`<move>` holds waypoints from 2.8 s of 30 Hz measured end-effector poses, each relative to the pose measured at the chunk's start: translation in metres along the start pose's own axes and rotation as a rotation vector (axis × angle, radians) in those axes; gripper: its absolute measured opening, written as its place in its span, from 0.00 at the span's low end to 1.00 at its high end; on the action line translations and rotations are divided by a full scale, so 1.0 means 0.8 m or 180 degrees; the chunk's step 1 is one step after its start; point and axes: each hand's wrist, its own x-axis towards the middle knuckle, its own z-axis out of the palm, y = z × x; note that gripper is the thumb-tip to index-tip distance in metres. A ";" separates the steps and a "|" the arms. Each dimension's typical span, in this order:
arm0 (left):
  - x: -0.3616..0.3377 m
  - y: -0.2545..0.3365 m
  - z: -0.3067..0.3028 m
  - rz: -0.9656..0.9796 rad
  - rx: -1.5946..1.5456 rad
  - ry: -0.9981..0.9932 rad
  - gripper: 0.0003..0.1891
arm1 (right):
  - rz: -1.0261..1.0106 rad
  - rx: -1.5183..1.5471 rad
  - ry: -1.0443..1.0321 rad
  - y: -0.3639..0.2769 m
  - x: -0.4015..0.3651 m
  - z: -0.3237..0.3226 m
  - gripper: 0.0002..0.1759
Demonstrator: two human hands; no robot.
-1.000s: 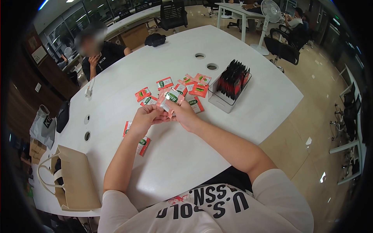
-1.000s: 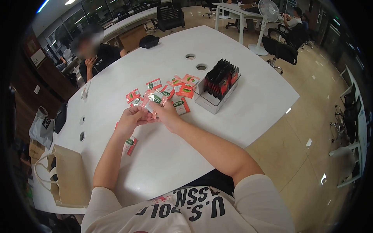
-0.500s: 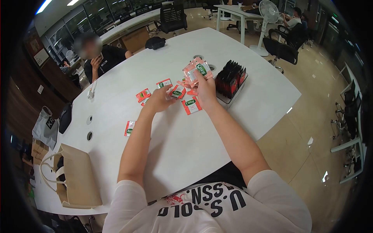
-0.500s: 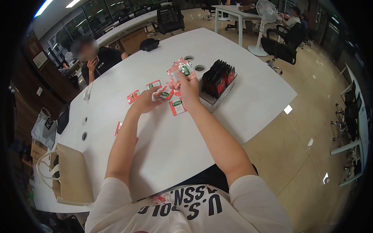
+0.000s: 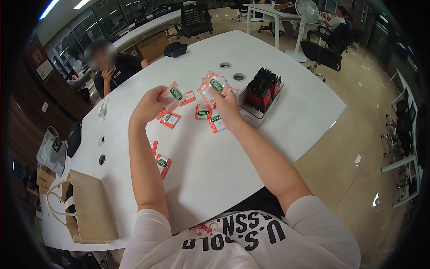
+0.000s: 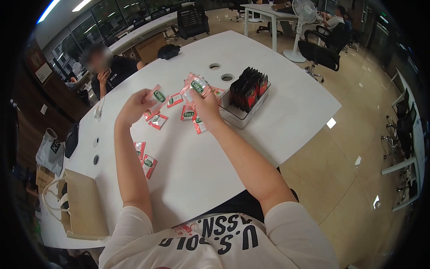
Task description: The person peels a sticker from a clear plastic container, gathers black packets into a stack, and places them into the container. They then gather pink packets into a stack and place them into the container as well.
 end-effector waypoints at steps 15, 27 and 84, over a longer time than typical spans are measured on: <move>0.002 0.020 0.057 -0.0198 -0.0026 0.0067 0.36 | 0.0073 -0.0409 -0.0565 0.041 -0.025 0.021 0.21; 0.017 0.005 0.117 -0.0348 -0.0418 -0.0243 0.46 | -0.0863 -0.2350 -0.0198 0.053 -0.020 0.007 0.29; 0.011 0.008 0.085 0.0279 -0.0602 0.0494 0.22 | 0.0786 0.0239 -0.0316 0.011 -0.020 0.012 0.27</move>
